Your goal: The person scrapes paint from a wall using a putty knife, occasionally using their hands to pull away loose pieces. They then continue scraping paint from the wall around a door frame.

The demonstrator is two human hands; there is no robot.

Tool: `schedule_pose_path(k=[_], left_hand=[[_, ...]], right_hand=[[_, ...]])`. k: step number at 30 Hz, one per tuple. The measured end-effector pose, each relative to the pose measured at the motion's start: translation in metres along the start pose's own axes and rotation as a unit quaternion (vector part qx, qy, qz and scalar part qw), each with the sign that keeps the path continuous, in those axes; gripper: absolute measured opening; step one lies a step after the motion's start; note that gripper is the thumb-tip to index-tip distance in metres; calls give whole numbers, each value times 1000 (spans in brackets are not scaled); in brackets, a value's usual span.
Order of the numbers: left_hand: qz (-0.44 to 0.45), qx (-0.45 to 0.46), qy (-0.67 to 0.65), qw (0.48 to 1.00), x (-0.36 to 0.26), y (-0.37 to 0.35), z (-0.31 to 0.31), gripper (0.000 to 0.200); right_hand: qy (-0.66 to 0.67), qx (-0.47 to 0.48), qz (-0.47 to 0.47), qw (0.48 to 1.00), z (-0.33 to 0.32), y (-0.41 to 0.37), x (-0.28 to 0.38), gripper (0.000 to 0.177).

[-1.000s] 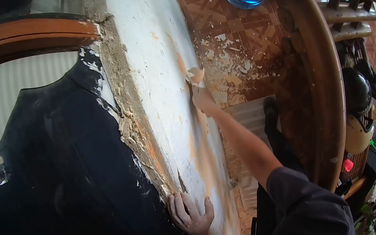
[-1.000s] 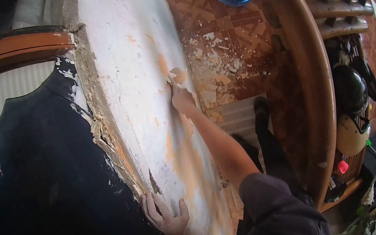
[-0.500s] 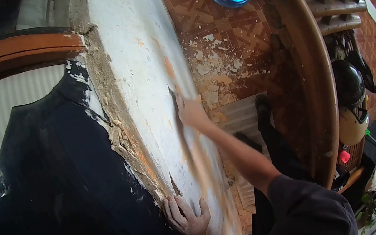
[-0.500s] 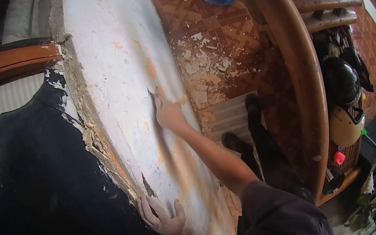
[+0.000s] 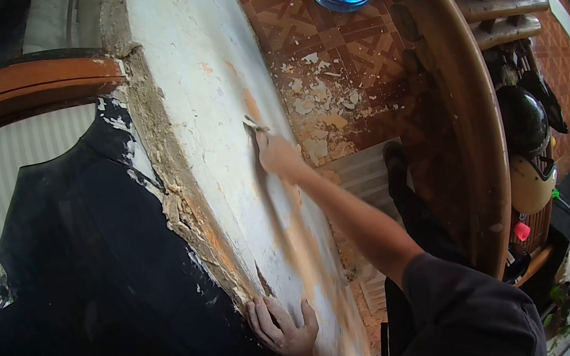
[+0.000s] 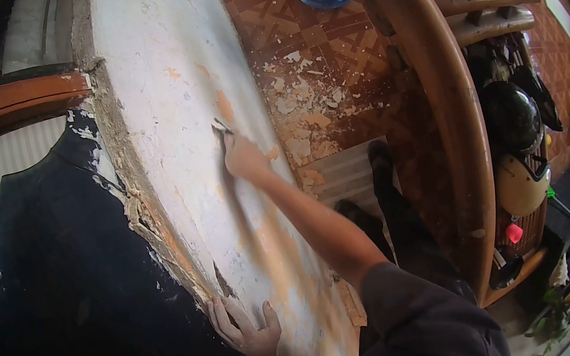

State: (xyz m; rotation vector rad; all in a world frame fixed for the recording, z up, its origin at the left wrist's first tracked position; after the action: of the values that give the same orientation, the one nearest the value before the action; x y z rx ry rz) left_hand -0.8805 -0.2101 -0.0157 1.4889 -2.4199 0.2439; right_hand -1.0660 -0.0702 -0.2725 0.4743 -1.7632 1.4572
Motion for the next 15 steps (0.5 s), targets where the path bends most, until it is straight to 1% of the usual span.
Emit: schedule_pose_path(k=[1,2,4,5,7,9,11,13,14,15], left_hand=[[1,3,1,1000,-1,0,0,62],[-1,0,0,1000,-1,1,1,62],[0,-3,1,1000,0,-1,-2,61],[-1,-4,-4,1000,0,-1,-1,61],[-1,-9,-8,1000,1,0,-1,61],[0,-3,-13,1000,1,-2,0,61],[-2,-8,-14,1000,1,-2,0,62],[-2,-4,-16,1000,1,-2,1,62],[-2,-2,-13,1000,0,-2,1,62],[-2,1,-9,1000,1,-2,1,63]], right_hand=[[45,4,71,996,-4,13,1,51],[46,4,73,996,-6,28,3,51],[124,62,235,962,5,41,-23,47],[125,61,231,963,4,43,-28,47],[186,98,250,945,5,32,-43,45],[194,115,160,961,-2,-1,-48,43],[226,106,62,966,-15,-56,-35,42],[143,162,78,973,-31,-119,8,42],[129,149,-7,980,-26,-131,10,42],[146,127,-59,979,-20,-136,14,42]])
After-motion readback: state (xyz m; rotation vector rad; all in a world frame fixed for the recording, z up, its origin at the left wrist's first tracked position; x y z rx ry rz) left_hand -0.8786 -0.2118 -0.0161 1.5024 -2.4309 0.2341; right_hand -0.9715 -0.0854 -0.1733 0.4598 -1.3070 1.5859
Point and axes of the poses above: each hand's wrist, its own y-axis towards the middle knuckle, its own z-axis out of the palm, x = y × z, the point moved 7 cm from there along y, towards the middle knuckle, and after that the axes turned 11 degrees about y, right-handed, at the moved point
